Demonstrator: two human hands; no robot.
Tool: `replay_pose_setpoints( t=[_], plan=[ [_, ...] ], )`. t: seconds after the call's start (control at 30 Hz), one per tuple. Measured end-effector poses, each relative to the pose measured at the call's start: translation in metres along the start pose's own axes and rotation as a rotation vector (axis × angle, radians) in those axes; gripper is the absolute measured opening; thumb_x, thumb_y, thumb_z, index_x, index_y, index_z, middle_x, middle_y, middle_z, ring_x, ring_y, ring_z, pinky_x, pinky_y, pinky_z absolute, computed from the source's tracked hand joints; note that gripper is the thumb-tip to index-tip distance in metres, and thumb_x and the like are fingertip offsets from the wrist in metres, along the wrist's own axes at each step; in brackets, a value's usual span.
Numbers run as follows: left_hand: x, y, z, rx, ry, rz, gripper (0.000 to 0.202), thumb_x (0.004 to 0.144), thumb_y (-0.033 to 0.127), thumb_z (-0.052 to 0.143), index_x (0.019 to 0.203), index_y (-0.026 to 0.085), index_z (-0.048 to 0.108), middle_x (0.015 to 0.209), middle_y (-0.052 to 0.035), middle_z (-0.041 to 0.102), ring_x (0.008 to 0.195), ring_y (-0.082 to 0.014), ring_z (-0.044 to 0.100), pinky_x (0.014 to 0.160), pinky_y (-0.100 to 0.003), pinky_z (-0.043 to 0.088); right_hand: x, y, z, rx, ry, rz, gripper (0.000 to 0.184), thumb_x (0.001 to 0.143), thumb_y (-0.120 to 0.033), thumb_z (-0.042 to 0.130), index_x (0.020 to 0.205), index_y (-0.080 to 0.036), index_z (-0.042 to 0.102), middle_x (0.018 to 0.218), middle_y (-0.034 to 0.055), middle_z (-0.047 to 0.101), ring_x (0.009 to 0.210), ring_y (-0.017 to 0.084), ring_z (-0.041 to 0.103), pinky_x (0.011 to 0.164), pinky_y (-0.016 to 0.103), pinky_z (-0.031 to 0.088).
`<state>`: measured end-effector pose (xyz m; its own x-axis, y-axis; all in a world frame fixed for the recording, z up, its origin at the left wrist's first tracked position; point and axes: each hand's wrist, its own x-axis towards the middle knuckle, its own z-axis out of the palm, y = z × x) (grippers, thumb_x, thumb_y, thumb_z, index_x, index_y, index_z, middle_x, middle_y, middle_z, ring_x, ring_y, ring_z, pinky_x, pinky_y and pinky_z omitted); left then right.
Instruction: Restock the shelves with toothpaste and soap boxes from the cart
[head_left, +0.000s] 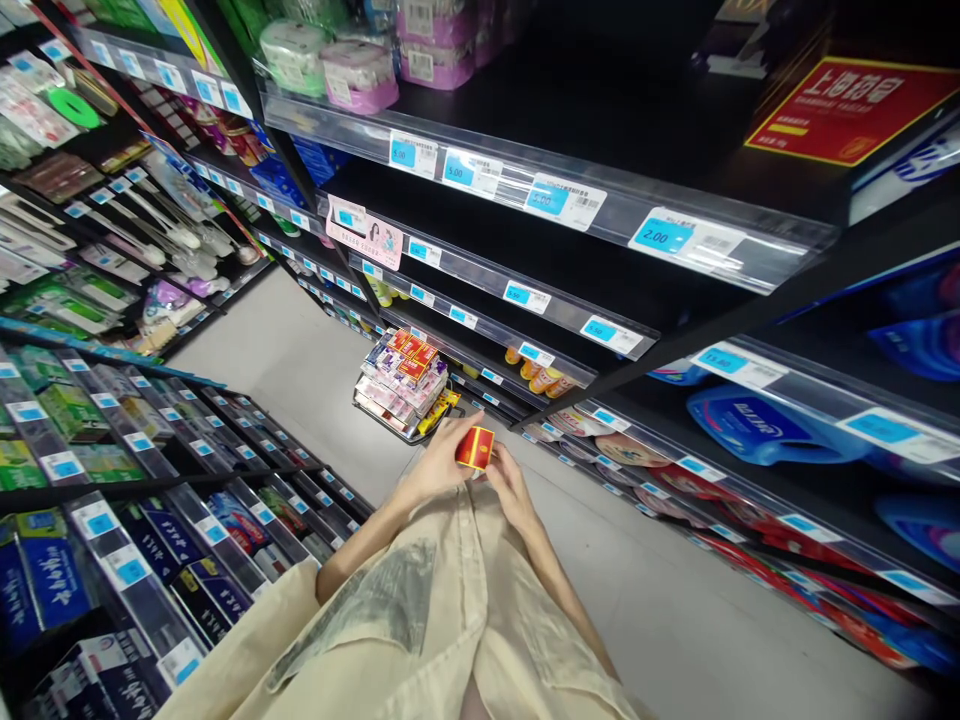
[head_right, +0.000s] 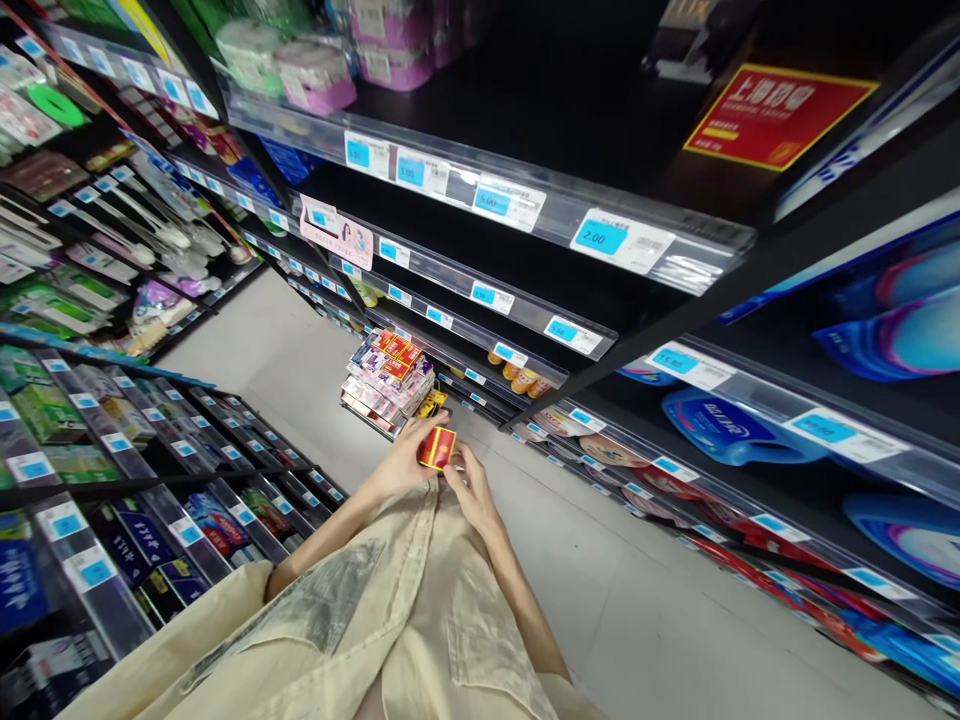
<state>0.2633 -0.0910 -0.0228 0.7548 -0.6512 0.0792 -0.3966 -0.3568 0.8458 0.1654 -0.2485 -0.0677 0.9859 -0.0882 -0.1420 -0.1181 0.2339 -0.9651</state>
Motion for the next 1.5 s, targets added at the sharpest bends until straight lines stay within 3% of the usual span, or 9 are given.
replay_pose_setpoints(
  t=[0.17,0.37,0.5,0.73,0.87,1.0,1.1,1.27,1.5],
  plan=[
    [0.002,0.007,-0.005,0.254,-0.102,0.117,0.063,0.089,0.021,0.072,0.15,0.024,0.057,0.14,-0.012,0.066,0.124,-0.031,0.057,0.11,-0.052,0.051,-0.002,0.007,0.001,-0.032,0.178,0.03,0.048,0.089,-0.049,0.077,0.125,-0.019,0.068,0.109,0.0085,0.075,0.091,0.024,0.069,0.075,0.032,0.061],
    [0.002,0.01,0.002,0.131,-0.009,0.164,0.058,0.092,0.041,0.077,0.145,0.026,0.059,0.139,-0.0127,0.065,0.127,-0.0296,0.059,0.113,-0.051,0.05,0.001,0.011,0.005,0.199,0.421,0.039,0.04,0.084,-0.054,0.076,0.102,-0.018,0.073,0.093,0.0065,0.076,0.079,0.022,0.07,0.07,0.032,0.059],
    [0.002,0.015,-0.001,0.042,-0.002,0.091,0.064,0.086,0.045,0.083,0.144,0.028,0.059,0.141,-0.0123,0.064,0.131,-0.0308,0.059,0.117,-0.052,0.047,0.003,0.009,0.008,0.316,0.557,0.064,0.044,0.082,-0.06,0.072,0.097,-0.018,0.071,0.088,0.0067,0.077,0.073,0.022,0.071,0.067,0.032,0.059],
    [0.003,0.024,-0.008,-0.184,-0.028,-0.065,0.067,0.082,0.041,0.086,0.142,0.028,0.059,0.145,-0.0122,0.06,0.124,-0.0281,0.064,0.098,-0.041,0.06,0.0,0.005,0.01,0.3,0.566,0.062,0.048,0.083,-0.067,0.067,0.095,-0.02,0.068,0.078,0.0062,0.076,0.06,0.022,0.069,0.057,0.032,0.058],
    [0.001,0.019,-0.006,-0.399,-0.099,-0.22,0.063,0.083,0.04,0.083,0.137,0.024,0.057,0.145,-0.014,0.059,0.118,-0.0256,0.067,0.084,-0.034,0.063,-0.003,0.015,0.009,0.276,0.577,0.041,0.047,0.083,-0.064,0.071,0.099,-0.019,0.07,0.085,0.0073,0.078,0.065,0.022,0.071,0.058,0.032,0.058],
    [0.005,0.01,-0.009,-0.499,-0.16,-0.335,0.056,0.081,0.045,0.083,0.125,0.02,0.058,0.117,-0.0104,0.073,0.098,-0.0222,0.072,0.077,-0.031,0.06,-0.005,0.02,0.008,0.185,0.613,-0.015,0.045,0.082,-0.06,0.075,0.099,-0.018,0.074,0.095,0.0086,0.079,0.079,0.023,0.073,0.069,0.033,0.061],
    [0.011,0.004,-0.015,-0.512,-0.196,-0.332,0.059,0.078,0.048,0.086,0.122,0.019,0.061,0.107,-0.0088,0.076,0.091,-0.0207,0.073,0.081,-0.032,0.058,-0.005,0.013,0.011,0.144,0.623,-0.05,0.045,0.081,-0.06,0.077,0.099,-0.019,0.075,0.096,0.0089,0.079,0.081,0.024,0.073,0.071,0.033,0.061],
    [0.031,0.004,-0.03,-0.466,-0.294,-0.273,0.059,0.077,0.045,0.086,0.124,0.018,0.064,0.115,-0.0106,0.075,0.084,-0.0191,0.073,0.078,-0.032,0.059,-0.002,-0.007,0.018,0.214,0.47,-0.033,0.053,0.082,-0.066,0.076,0.108,-0.021,0.07,0.084,0.0061,0.078,0.056,0.021,0.067,0.053,0.032,0.055],
    [0.091,0.044,-0.061,-0.158,-0.346,-0.02,0.04,0.078,0.024,0.074,0.118,0.024,0.071,0.107,-0.0055,0.079,0.095,-0.024,0.075,0.088,-0.039,0.062,-0.001,-0.012,0.009,0.238,0.494,-0.094,0.054,0.078,-0.063,0.083,0.11,-0.022,0.065,0.085,0.0062,0.079,0.056,0.02,0.069,0.055,0.031,0.054]
  ],
)
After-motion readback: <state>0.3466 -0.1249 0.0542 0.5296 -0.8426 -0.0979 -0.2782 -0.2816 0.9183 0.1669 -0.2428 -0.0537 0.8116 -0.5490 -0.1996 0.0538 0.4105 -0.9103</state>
